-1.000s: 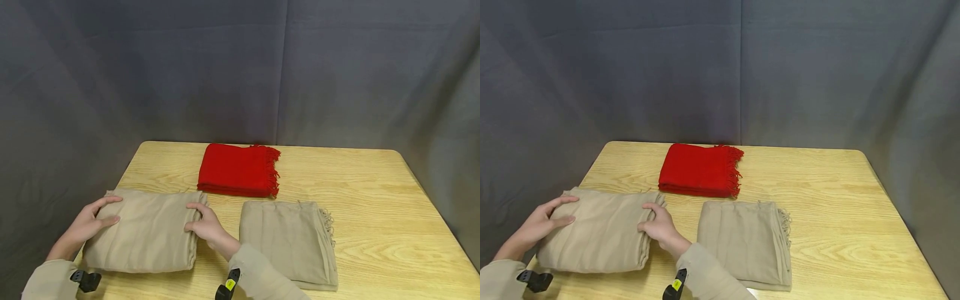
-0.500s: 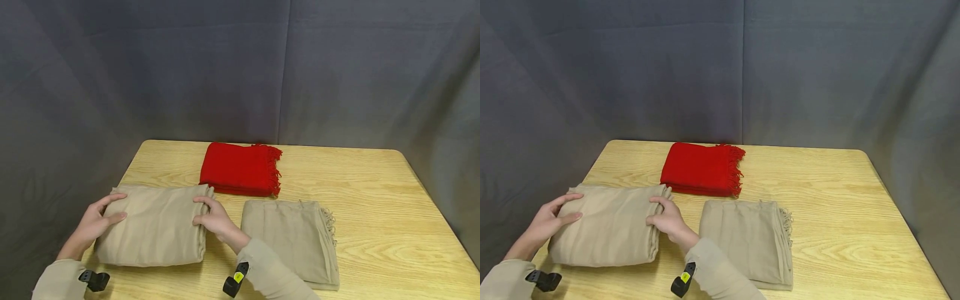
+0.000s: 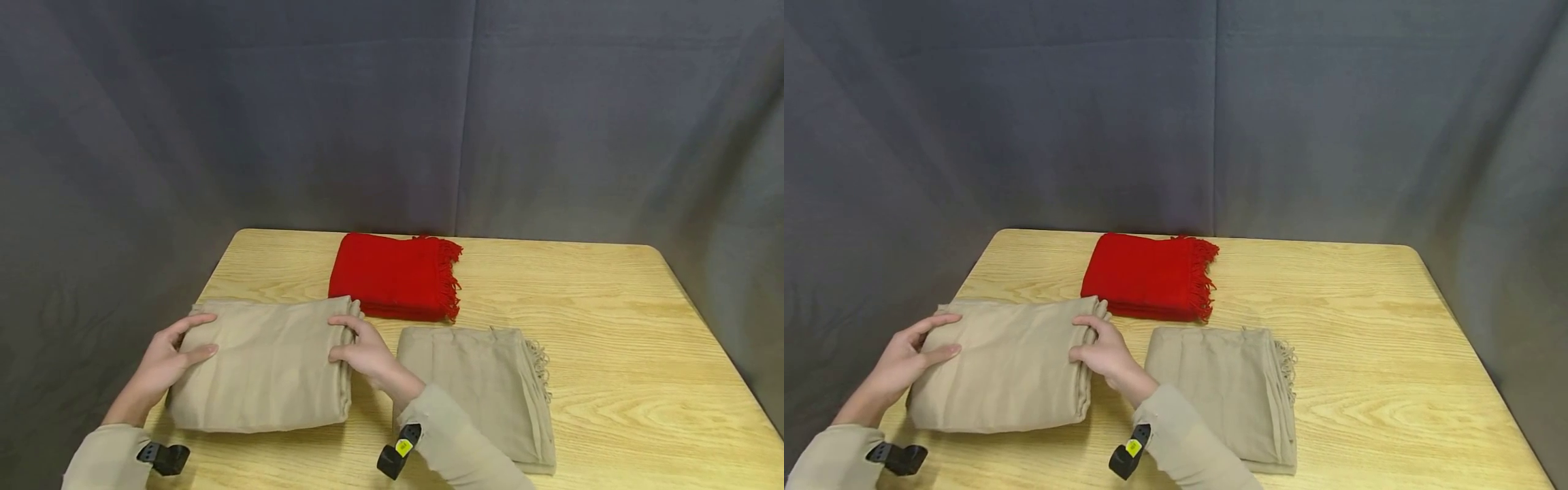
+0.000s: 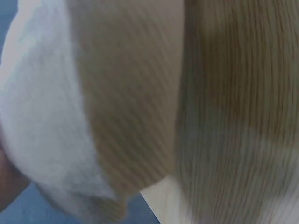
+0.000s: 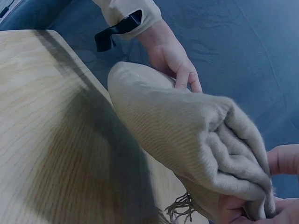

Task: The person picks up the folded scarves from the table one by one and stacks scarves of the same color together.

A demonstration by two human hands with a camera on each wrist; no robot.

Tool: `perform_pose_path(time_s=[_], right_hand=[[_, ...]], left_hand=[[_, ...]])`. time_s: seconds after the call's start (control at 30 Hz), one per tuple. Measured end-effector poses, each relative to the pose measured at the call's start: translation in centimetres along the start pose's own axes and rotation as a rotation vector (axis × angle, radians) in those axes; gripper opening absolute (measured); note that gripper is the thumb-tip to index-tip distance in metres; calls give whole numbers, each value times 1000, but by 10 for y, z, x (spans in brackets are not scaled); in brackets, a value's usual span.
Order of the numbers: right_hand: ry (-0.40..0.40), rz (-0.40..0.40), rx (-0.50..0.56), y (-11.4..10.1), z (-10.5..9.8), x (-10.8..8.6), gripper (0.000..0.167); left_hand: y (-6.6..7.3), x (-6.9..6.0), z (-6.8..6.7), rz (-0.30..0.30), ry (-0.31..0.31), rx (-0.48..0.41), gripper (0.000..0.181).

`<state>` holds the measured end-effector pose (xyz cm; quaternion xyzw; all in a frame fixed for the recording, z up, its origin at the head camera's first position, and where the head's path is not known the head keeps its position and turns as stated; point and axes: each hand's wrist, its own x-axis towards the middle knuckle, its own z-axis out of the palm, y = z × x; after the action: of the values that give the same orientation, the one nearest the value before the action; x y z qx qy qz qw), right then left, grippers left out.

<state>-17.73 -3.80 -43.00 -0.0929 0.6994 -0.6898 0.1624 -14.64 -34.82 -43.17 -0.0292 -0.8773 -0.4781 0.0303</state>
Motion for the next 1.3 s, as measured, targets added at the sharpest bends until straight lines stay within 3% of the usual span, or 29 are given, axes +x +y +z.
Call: perform_pose_path(time_s=[0.83, 1.03, 1.3], right_hand=[[-64, -28, -38, -22, -35, -4, 54], [-64, -26, -90, -28, -45, -4, 54], [-74, -19, -61, -37, -54, -6, 54]], left_hand=[[18, 5, 18, 68, 31, -91, 46], [24, 7, 22, 97, 40, -119, 43], [32, 10, 24, 159, 16, -135, 38]])
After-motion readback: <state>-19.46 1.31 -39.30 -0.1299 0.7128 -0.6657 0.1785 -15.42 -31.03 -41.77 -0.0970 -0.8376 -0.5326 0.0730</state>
